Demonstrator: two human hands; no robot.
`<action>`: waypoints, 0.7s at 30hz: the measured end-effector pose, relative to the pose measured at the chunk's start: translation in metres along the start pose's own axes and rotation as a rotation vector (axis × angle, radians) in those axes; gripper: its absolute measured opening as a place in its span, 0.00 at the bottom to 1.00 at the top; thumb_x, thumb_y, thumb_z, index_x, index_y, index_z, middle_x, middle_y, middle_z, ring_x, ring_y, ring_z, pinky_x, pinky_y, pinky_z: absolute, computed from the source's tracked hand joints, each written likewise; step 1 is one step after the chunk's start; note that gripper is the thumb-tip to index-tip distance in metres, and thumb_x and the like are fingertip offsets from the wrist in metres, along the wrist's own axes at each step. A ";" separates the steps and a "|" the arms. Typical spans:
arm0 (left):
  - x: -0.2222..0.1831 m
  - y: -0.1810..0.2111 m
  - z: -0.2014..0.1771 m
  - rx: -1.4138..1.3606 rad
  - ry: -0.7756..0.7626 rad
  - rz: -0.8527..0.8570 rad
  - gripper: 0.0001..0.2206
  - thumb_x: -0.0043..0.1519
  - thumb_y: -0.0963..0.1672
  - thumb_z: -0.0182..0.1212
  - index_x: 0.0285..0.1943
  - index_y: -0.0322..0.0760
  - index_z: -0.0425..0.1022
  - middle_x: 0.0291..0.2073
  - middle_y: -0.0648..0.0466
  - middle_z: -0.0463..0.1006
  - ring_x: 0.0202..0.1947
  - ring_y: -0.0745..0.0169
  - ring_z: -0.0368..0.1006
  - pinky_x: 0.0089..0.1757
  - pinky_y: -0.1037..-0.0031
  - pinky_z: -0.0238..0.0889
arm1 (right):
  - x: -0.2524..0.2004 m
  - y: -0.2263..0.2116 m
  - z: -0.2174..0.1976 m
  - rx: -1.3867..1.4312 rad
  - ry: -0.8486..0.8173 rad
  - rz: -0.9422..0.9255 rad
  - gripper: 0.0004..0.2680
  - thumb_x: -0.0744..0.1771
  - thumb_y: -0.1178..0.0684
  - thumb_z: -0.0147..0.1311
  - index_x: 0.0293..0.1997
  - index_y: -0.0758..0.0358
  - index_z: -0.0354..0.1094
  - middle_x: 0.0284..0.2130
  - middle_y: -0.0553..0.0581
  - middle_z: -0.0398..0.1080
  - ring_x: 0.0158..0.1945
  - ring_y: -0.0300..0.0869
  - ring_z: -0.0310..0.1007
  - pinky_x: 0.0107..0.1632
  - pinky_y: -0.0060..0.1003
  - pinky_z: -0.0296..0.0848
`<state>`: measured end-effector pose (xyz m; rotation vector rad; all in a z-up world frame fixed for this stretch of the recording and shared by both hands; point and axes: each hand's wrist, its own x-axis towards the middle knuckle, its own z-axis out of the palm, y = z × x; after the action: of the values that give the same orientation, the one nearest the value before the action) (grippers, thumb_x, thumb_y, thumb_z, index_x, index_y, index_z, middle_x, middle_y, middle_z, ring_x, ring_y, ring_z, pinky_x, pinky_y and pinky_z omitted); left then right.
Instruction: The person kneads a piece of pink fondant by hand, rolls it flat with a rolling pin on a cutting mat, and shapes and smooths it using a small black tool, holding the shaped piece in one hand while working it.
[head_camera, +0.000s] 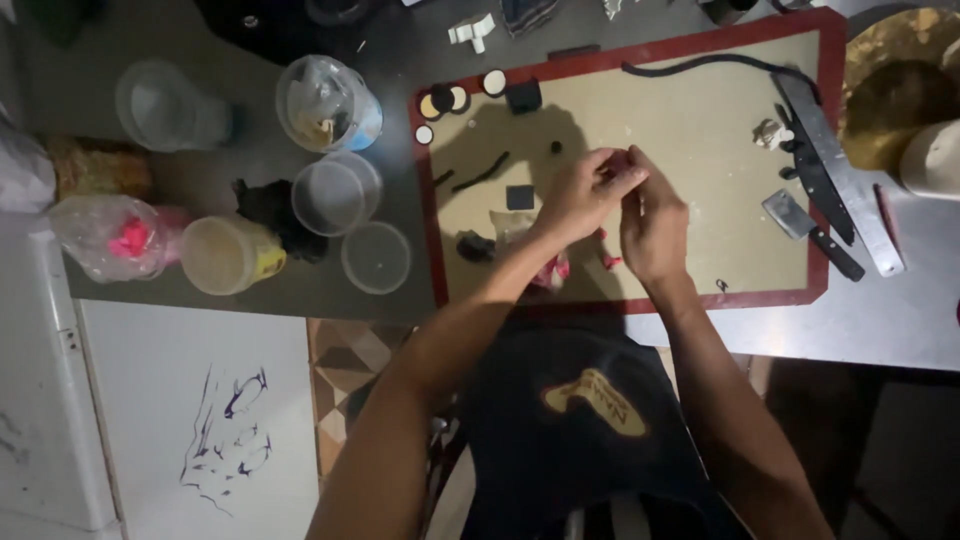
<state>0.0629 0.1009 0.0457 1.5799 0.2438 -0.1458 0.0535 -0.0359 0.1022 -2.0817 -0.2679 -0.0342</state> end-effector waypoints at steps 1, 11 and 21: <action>0.005 -0.004 -0.004 -0.004 0.004 -0.004 0.16 0.71 0.46 0.61 0.58 0.26 0.73 0.45 0.50 0.81 0.45 0.67 0.79 0.45 0.75 0.74 | 0.003 0.004 0.001 -0.001 -0.007 0.001 0.14 0.71 0.66 0.47 0.64 0.75 0.68 0.48 0.66 0.75 0.47 0.43 0.78 0.49 0.37 0.78; 0.002 -0.006 -0.019 -0.411 -0.257 -0.020 0.14 0.71 0.43 0.56 0.62 0.26 0.73 0.52 0.47 0.80 0.51 0.62 0.79 0.53 0.68 0.77 | 0.005 0.063 0.012 0.801 -0.059 0.357 0.12 0.71 0.61 0.55 0.62 0.73 0.67 0.48 0.59 0.76 0.50 0.39 0.76 0.56 0.35 0.78; -0.003 0.028 -0.006 -0.113 -0.197 0.106 0.17 0.67 0.38 0.66 0.65 0.25 0.76 0.50 0.46 0.84 0.49 0.65 0.79 0.54 0.72 0.74 | -0.009 0.038 0.008 1.072 0.178 0.496 0.12 0.72 0.58 0.50 0.63 0.69 0.68 0.51 0.57 0.76 0.52 0.41 0.78 0.58 0.39 0.79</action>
<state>0.0664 0.1063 0.0742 1.4511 0.0138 -0.1998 0.0515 -0.0487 0.0645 -1.0179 0.3023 0.1860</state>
